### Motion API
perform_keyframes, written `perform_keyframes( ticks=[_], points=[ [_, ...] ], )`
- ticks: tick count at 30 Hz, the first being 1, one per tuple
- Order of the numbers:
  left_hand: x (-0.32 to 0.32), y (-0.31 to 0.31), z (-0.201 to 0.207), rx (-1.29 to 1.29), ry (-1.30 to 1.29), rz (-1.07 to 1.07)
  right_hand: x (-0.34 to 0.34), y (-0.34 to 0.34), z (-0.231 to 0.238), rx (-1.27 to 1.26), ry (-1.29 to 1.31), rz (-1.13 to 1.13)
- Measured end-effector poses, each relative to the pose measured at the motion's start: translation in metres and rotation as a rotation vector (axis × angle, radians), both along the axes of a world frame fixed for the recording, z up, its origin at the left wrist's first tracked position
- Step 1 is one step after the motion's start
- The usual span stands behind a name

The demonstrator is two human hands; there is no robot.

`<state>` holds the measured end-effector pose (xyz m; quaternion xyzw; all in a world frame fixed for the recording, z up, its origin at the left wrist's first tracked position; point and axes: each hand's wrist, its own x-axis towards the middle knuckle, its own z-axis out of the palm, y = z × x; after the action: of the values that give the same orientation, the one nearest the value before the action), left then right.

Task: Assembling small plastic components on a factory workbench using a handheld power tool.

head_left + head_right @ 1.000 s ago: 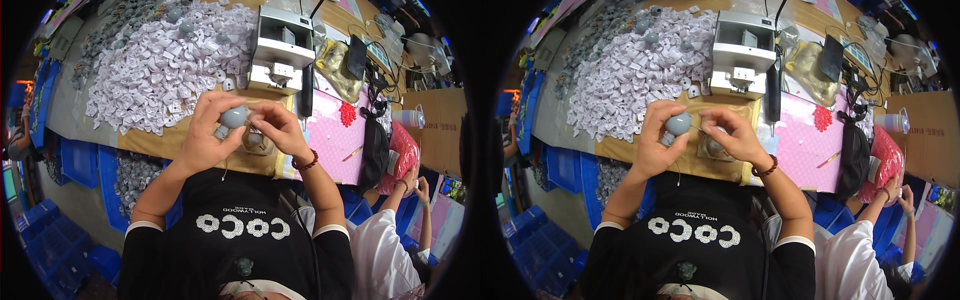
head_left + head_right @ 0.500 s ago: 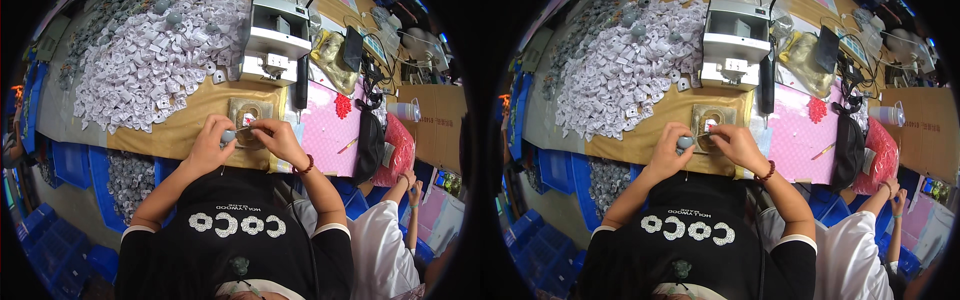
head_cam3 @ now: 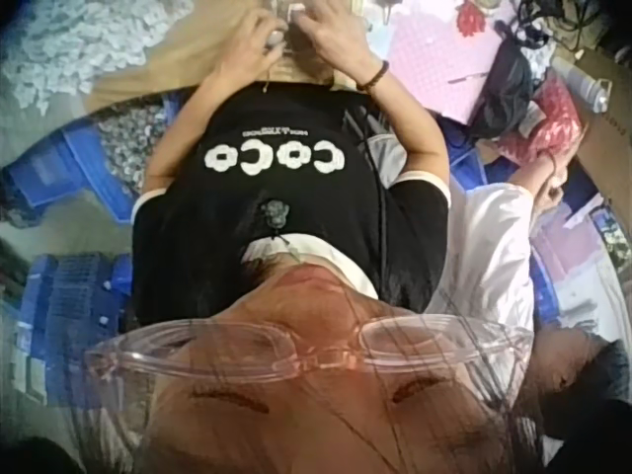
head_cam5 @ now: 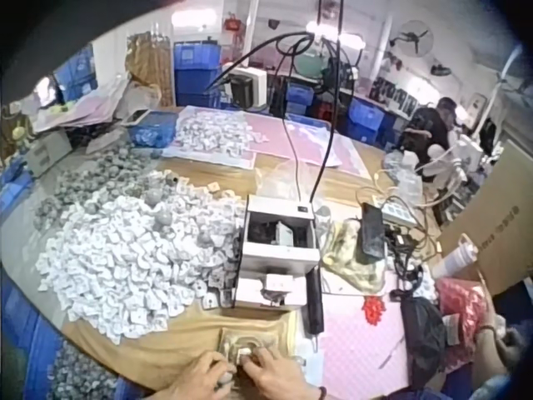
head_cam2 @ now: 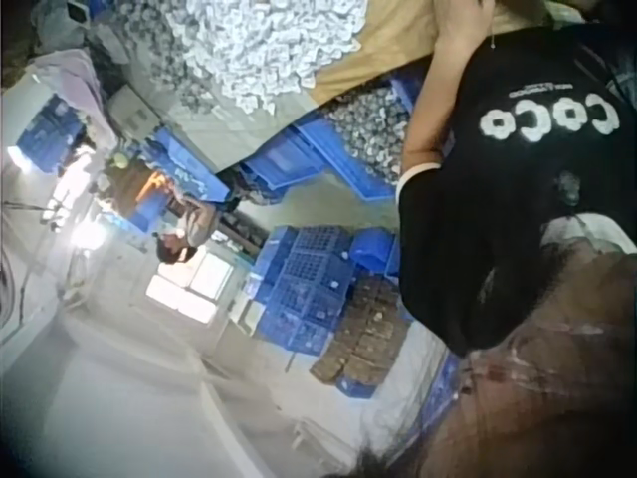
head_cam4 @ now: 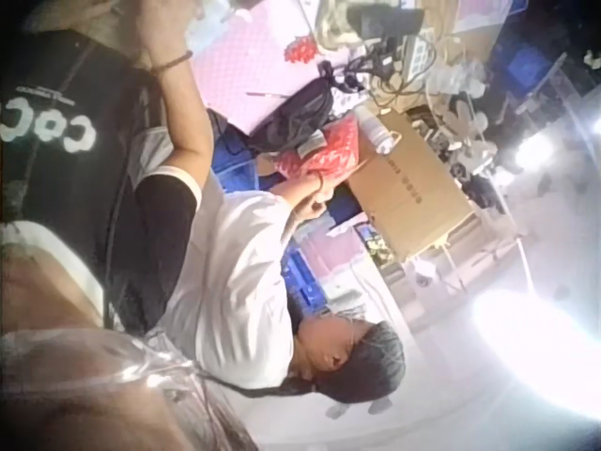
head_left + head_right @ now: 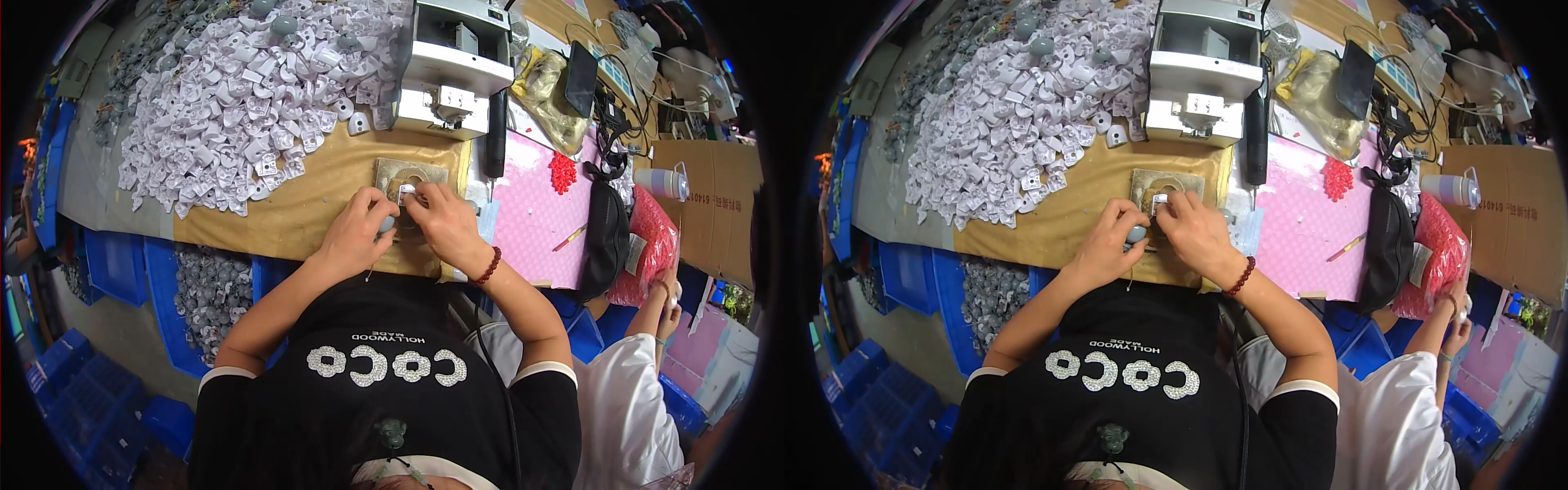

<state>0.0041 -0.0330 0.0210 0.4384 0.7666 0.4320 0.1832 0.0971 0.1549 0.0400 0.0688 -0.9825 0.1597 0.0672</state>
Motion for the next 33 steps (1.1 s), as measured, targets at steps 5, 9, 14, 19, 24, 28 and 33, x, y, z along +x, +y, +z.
perform_keyframes(
  ticks=[5,9,14,19,24,28,33],
  points=[
    [0.002,0.006,-0.001,-0.044,0.259,0.082,0.008,0.000,-0.004,0.013,-0.008,0.009],
    [0.012,0.016,-0.009,-0.148,0.482,0.022,0.016,0.016,-0.011,-0.236,0.036,-0.015],
    [0.012,0.018,-0.015,-0.160,0.565,0.008,0.037,0.072,0.006,-0.627,-0.092,-0.285],
    [0.008,0.019,-0.019,-0.145,0.569,-0.014,0.052,0.061,-0.011,-0.483,-0.132,-0.209],
    [0.006,0.018,-0.018,-0.141,0.543,-0.022,0.047,0.043,-0.049,-0.389,0.122,-0.456],
    [0.005,0.016,-0.018,-0.130,0.530,-0.034,0.025,0.039,-0.066,-1.072,0.222,-0.529],
    [0.004,0.014,-0.020,-0.134,0.521,-0.039,0.001,0.038,-0.037,-1.998,-0.158,-0.367]
  ],
)
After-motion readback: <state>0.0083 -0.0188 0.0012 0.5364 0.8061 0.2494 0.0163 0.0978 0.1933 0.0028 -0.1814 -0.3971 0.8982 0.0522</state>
